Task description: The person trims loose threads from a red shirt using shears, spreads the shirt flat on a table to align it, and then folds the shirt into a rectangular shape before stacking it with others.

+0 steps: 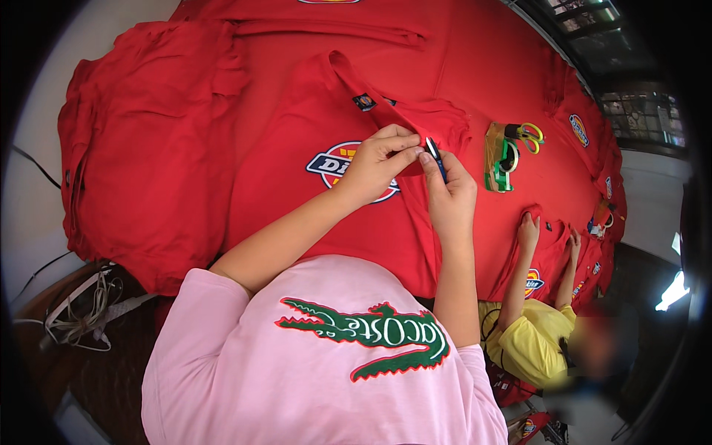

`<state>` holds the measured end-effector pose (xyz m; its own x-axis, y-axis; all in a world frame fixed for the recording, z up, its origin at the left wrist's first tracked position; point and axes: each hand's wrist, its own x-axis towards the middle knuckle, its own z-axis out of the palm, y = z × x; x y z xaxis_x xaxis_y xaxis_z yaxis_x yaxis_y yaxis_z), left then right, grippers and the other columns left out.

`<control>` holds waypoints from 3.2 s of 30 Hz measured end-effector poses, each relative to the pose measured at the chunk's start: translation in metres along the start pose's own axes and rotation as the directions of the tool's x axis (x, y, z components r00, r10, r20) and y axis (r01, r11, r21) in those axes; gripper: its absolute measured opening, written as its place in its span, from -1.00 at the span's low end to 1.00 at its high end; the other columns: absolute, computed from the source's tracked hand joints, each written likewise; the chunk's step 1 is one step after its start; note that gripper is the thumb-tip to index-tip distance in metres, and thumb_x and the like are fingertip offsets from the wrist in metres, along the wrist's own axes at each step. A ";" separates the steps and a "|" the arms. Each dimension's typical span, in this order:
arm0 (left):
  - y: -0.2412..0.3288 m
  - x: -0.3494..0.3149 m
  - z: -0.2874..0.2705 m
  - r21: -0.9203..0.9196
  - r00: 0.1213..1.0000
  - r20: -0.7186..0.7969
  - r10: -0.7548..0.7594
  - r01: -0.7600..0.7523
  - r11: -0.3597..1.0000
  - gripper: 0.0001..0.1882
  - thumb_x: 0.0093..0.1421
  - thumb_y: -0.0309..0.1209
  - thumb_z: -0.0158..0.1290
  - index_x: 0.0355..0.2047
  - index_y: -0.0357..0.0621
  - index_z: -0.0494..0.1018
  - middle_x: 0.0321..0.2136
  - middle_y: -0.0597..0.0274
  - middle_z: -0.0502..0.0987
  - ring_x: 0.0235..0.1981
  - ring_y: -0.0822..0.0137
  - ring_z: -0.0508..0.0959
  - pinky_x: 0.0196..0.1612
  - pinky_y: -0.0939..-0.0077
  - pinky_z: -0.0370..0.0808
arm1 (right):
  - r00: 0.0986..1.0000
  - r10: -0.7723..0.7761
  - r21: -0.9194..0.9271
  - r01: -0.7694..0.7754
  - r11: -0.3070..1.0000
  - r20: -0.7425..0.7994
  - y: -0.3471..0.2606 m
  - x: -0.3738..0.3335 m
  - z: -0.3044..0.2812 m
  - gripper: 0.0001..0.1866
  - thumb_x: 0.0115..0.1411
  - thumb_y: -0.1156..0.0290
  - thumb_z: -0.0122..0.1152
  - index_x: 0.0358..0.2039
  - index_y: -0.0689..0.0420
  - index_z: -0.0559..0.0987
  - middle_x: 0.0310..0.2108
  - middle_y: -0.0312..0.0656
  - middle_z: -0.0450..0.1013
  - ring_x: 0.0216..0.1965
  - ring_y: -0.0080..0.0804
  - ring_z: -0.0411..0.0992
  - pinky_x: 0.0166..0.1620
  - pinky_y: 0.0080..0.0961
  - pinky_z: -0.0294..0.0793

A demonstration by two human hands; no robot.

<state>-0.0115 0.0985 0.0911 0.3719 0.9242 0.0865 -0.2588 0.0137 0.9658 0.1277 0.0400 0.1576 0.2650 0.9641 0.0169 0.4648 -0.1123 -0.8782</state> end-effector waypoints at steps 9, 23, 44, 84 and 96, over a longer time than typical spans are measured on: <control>-0.002 0.003 -0.002 -0.013 1.000 0.005 -0.009 0.009 1.000 -0.77 0.34 -0.50 0.17 -0.07 -0.44 0.57 -0.21 0.31 0.50 -0.20 0.53 0.46 -0.12 0.64 0.41 | 0.981 0.190 0.179 -0.194 0.965 0.038 0.008 0.005 -0.003 -0.75 0.40 0.33 0.21 -0.21 0.30 0.61 -0.59 -0.23 0.35 -0.51 -0.60 0.25 -0.43 -0.53 0.32; -0.009 0.157 -0.012 0.320 0.989 0.145 0.008 -0.054 0.946 -0.39 0.25 -0.12 0.25 0.17 -0.30 0.49 0.02 -0.03 0.61 0.02 0.25 0.61 0.08 0.39 0.52 | 0.937 0.146 -0.852 -0.349 0.390 -0.317 0.231 -0.031 -0.097 -0.71 0.31 0.21 0.19 -0.09 0.14 0.49 -0.33 0.05 0.59 -0.30 0.13 0.59 -0.27 0.05 0.55; -0.032 0.122 -0.224 -0.016 0.835 -0.443 -0.327 0.358 0.934 -0.67 0.08 -0.22 0.43 -0.42 -0.08 0.48 -0.46 0.43 0.50 -0.40 0.58 0.44 -0.28 0.61 0.42 | 0.972 0.112 -0.488 -0.201 0.849 -0.205 0.126 0.150 0.029 -0.66 0.12 0.20 0.46 -0.32 0.24 0.64 -0.54 -0.08 0.55 -0.46 -0.17 0.55 -0.29 -0.28 0.53; 0.145 0.141 -0.197 -0.507 0.950 0.279 -0.143 0.272 0.818 -0.17 0.48 0.11 -0.29 0.21 -0.63 0.31 0.15 -0.38 0.46 0.21 -0.11 0.50 0.31 0.14 0.41 | 0.942 0.016 0.812 -0.297 0.502 0.335 0.000 0.185 -0.133 -0.49 0.48 0.28 -0.04 0.14 0.57 0.42 0.23 0.32 0.37 0.34 0.05 0.31 0.41 -0.10 0.24; 0.210 -0.001 -0.072 -0.139 0.986 -0.001 0.165 -0.163 0.977 -0.14 0.44 0.17 -0.15 0.33 -0.48 0.19 0.16 -0.09 0.51 0.26 0.24 0.45 0.34 0.28 0.36 | 0.971 0.073 0.755 0.128 0.644 -0.227 -0.107 0.043 -0.120 -0.79 0.48 0.25 0.05 -0.33 0.00 0.50 -0.42 -0.45 0.43 -0.34 -0.67 0.42 -0.15 -0.59 0.44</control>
<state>-0.1308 0.1276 0.2758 0.3233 0.9143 0.2441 -0.4371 -0.0845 0.8954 0.1904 0.0651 0.3097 0.4830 0.8735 0.0604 -0.3044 0.2322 -0.9238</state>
